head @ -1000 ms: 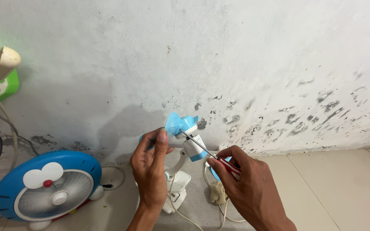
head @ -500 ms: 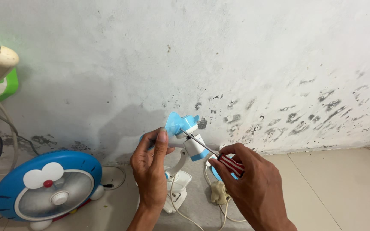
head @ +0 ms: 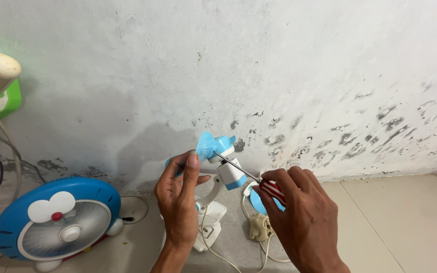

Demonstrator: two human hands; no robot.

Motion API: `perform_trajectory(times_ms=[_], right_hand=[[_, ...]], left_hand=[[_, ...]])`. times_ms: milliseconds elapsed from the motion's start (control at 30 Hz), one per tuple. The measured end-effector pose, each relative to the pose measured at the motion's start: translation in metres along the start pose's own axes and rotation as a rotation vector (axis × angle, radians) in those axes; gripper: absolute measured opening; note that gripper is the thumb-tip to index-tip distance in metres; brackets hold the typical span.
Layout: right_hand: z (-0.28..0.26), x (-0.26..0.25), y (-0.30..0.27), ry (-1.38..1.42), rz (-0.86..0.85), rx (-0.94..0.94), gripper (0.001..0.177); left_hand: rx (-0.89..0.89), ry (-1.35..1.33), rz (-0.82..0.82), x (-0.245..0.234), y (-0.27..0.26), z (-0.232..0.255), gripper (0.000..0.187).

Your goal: The person uses a screwdriver to remove screws from a small blue and white electric fan, detaches the fan blade, wipes it with a cloth, and then reattaches the blade and tightens the screws to reassemble the fan.

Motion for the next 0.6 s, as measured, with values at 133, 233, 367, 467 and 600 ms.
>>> perform_trajectory(times_ms=[133, 233, 367, 467, 600], right_hand=[[0.001, 0.001, -0.001, 0.064, 0.006, -0.026, 0.024], [0.001, 0.002, 0.000, 0.171, -0.024, -0.016, 0.024], [0.009, 0.012, 0.000, 0.198, -0.183, 0.143, 0.026], [0.017, 0.020, -0.004, 0.296, -0.247, 0.255, 0.025], [0.022, 0.025, -0.007, 0.368, -0.250, 0.215, 0.042]], left_hand=[[0.017, 0.009, -0.003, 0.000, 0.000, 0.001, 0.041], [0.014, 0.009, 0.000, 0.000, 0.000, 0.000, 0.041], [0.016, -0.004, 0.003, 0.000, 0.000, 0.000, 0.041], [0.017, -0.008, -0.002, 0.001, -0.002, -0.001, 0.041], [0.000, -0.008, 0.010, 0.000, -0.001, -0.003, 0.040]])
Point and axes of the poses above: each hand's wrist, its own y-axis towards the middle knuckle, its own x-axis out of the palm, z = x × y, the point moved 8 cm from there along y, towards the middle knuckle, and after that the axes turned 5 degrees about y, right-handed, at the moved point
